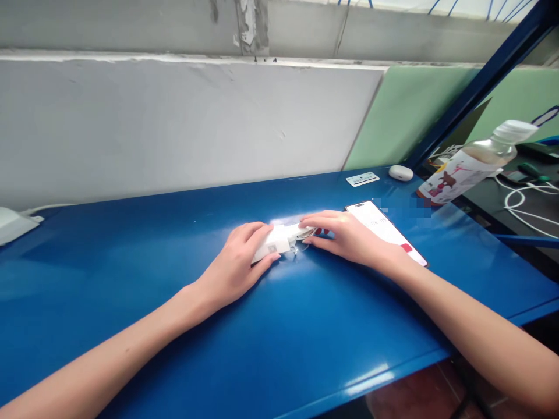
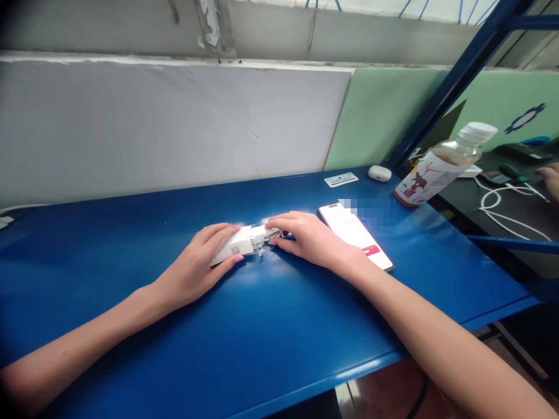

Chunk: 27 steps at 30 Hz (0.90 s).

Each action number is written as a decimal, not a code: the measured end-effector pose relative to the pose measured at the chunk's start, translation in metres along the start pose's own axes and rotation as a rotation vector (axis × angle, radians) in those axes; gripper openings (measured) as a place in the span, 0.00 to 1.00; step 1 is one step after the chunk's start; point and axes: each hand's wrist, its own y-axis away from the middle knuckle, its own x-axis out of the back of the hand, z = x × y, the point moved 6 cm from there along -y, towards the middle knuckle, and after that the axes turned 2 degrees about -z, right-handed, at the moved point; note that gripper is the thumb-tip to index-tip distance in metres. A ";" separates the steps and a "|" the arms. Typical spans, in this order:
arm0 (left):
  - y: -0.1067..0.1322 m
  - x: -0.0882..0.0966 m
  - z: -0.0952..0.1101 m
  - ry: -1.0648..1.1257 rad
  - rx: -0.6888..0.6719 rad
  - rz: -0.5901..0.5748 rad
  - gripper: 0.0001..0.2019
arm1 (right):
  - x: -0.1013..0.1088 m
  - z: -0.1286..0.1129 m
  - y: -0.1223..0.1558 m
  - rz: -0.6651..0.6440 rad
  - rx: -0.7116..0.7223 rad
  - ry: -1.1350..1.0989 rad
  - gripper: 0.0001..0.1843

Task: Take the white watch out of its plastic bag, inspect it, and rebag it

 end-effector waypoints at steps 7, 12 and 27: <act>-0.001 0.001 0.002 -0.019 0.006 -0.006 0.22 | -0.013 -0.013 -0.003 -0.043 0.093 0.038 0.15; -0.001 0.001 0.002 -0.002 0.025 -0.016 0.22 | 0.004 -0.007 -0.001 -0.037 0.029 0.082 0.13; -0.002 0.002 0.002 -0.007 0.014 -0.011 0.22 | -0.008 -0.023 -0.002 -0.142 0.056 -0.117 0.16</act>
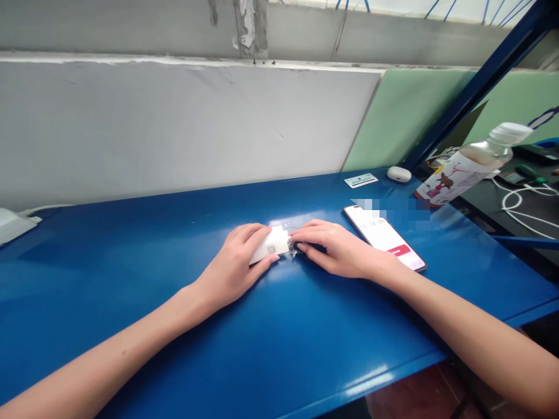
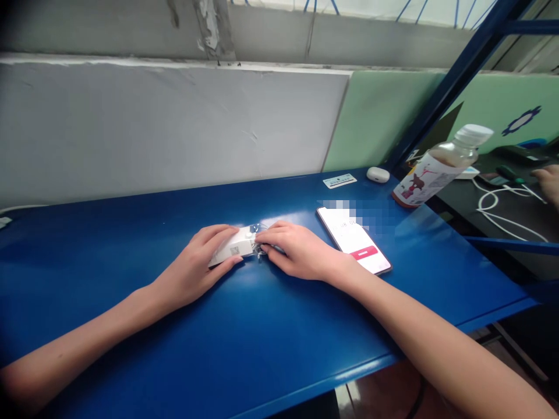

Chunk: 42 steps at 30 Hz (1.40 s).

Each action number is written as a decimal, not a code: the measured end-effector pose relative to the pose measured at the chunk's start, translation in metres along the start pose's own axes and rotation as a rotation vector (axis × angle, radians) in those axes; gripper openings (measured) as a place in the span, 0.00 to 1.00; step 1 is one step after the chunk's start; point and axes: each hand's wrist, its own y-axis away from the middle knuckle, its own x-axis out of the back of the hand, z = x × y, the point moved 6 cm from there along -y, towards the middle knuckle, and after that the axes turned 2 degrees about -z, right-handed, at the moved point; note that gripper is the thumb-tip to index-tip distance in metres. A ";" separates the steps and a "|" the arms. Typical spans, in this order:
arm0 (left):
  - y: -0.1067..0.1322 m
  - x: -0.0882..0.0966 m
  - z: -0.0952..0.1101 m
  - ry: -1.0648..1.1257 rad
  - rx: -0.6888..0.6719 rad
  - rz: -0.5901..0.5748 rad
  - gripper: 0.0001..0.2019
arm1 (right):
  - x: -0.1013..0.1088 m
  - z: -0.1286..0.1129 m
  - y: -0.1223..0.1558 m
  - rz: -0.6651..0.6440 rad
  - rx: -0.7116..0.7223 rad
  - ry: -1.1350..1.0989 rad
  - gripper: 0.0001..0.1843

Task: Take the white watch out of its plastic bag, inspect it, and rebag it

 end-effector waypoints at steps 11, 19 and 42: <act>0.001 -0.001 -0.001 -0.006 0.013 -0.011 0.22 | 0.001 0.003 0.003 0.011 0.002 0.118 0.15; 0.000 -0.006 -0.001 -0.044 -0.038 -0.052 0.24 | -0.012 -0.006 0.003 -0.057 0.069 0.045 0.21; -0.001 -0.014 0.002 -0.213 -0.031 -0.286 0.33 | 0.005 0.011 0.003 0.086 -0.102 0.124 0.15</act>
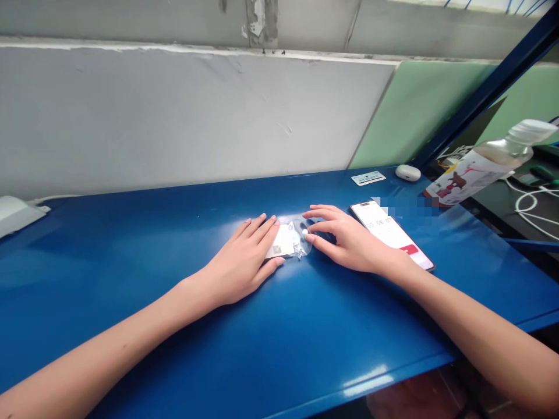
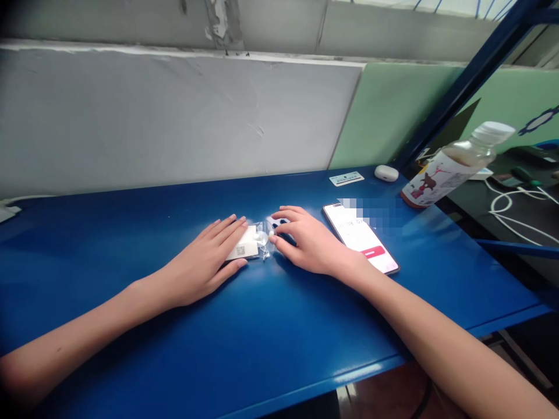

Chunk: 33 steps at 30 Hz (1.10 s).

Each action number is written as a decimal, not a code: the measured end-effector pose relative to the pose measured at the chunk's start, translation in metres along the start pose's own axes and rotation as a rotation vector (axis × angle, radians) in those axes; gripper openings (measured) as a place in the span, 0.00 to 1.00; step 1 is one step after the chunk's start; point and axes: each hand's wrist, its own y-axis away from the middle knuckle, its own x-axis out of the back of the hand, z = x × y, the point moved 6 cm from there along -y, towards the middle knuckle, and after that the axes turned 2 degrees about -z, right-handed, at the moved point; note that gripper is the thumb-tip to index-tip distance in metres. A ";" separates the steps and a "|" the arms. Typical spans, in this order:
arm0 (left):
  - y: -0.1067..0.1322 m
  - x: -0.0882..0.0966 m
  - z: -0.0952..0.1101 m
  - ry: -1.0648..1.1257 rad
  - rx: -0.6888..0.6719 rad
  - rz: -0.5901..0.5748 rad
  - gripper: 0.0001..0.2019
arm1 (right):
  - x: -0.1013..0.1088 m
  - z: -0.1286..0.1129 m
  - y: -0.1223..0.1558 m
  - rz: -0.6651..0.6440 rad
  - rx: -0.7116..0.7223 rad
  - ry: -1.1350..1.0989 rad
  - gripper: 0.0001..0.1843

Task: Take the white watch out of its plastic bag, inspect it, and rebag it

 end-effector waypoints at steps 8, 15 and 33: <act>0.000 0.000 0.002 -0.025 0.003 -0.001 0.33 | -0.007 -0.018 0.001 0.016 0.102 -0.117 0.19; 0.000 -0.003 0.000 -0.054 0.004 -0.021 0.33 | -0.016 -0.016 0.003 0.012 0.118 -0.085 0.19; 0.000 -0.004 0.000 -0.033 -0.015 0.013 0.31 | -0.020 -0.031 0.005 0.052 0.175 0.097 0.20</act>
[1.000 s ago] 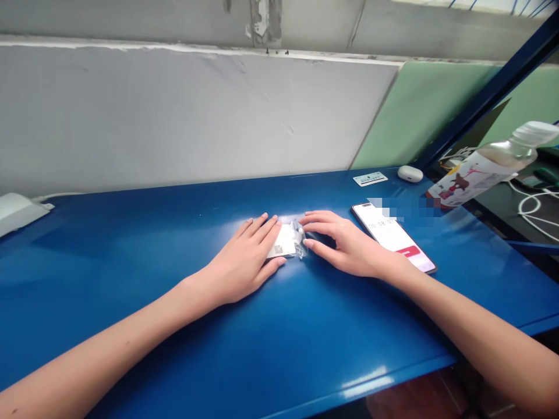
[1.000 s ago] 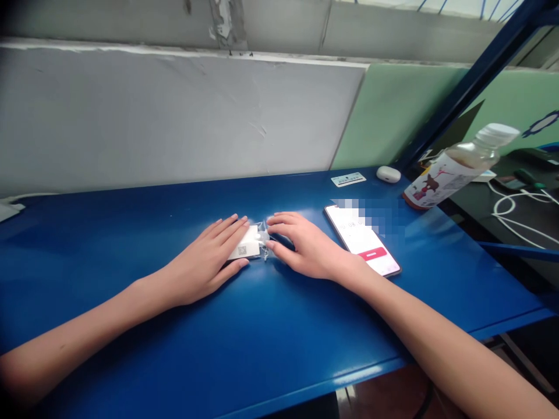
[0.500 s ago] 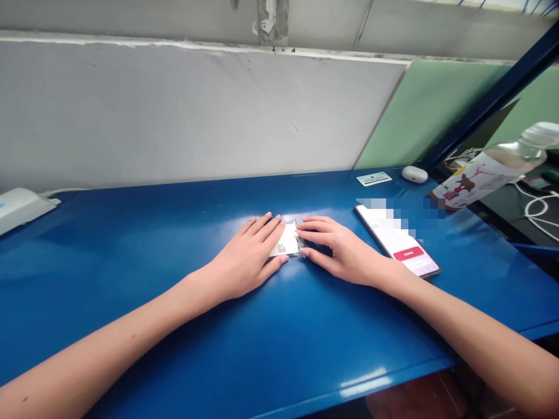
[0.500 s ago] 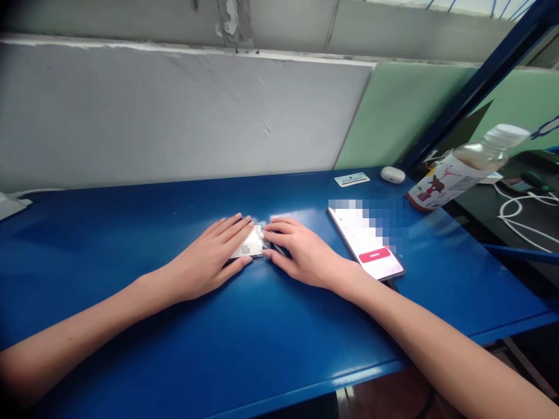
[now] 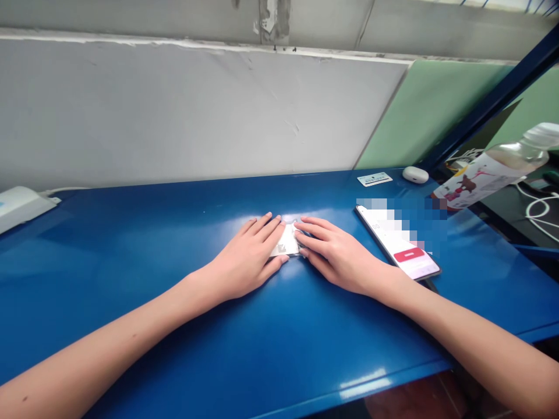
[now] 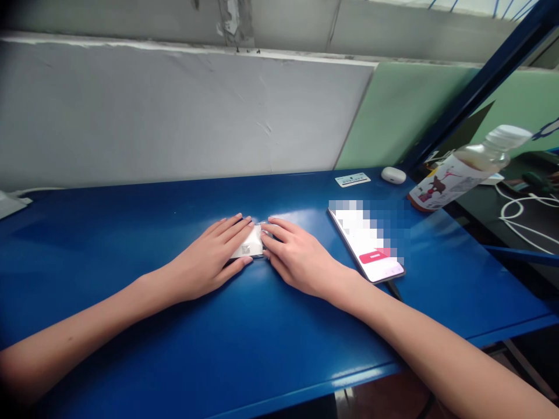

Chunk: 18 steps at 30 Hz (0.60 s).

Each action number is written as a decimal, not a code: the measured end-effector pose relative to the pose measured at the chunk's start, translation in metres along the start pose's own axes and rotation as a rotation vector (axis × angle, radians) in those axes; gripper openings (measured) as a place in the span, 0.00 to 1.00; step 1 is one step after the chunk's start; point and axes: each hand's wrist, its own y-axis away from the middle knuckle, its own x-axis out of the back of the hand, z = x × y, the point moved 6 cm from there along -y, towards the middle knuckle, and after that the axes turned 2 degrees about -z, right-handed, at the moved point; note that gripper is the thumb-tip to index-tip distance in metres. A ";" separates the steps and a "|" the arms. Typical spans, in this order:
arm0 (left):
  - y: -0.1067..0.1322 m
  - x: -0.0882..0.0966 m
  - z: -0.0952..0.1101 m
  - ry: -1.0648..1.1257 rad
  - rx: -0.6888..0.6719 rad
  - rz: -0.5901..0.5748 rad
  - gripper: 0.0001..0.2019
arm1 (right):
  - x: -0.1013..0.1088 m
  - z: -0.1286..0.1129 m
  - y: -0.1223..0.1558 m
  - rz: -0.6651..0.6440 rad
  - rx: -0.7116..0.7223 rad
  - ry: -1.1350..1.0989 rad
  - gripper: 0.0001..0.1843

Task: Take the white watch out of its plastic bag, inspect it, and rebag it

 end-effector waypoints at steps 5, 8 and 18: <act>0.000 0.001 0.001 -0.008 -0.009 0.006 0.31 | -0.003 -0.001 0.000 -0.022 -0.029 -0.051 0.20; 0.000 0.003 0.002 -0.004 -0.009 0.008 0.31 | -0.005 0.000 0.000 -0.048 -0.066 -0.108 0.20; 0.000 0.001 0.001 -0.004 0.004 -0.006 0.30 | -0.004 0.001 -0.006 -0.103 -0.153 -0.267 0.20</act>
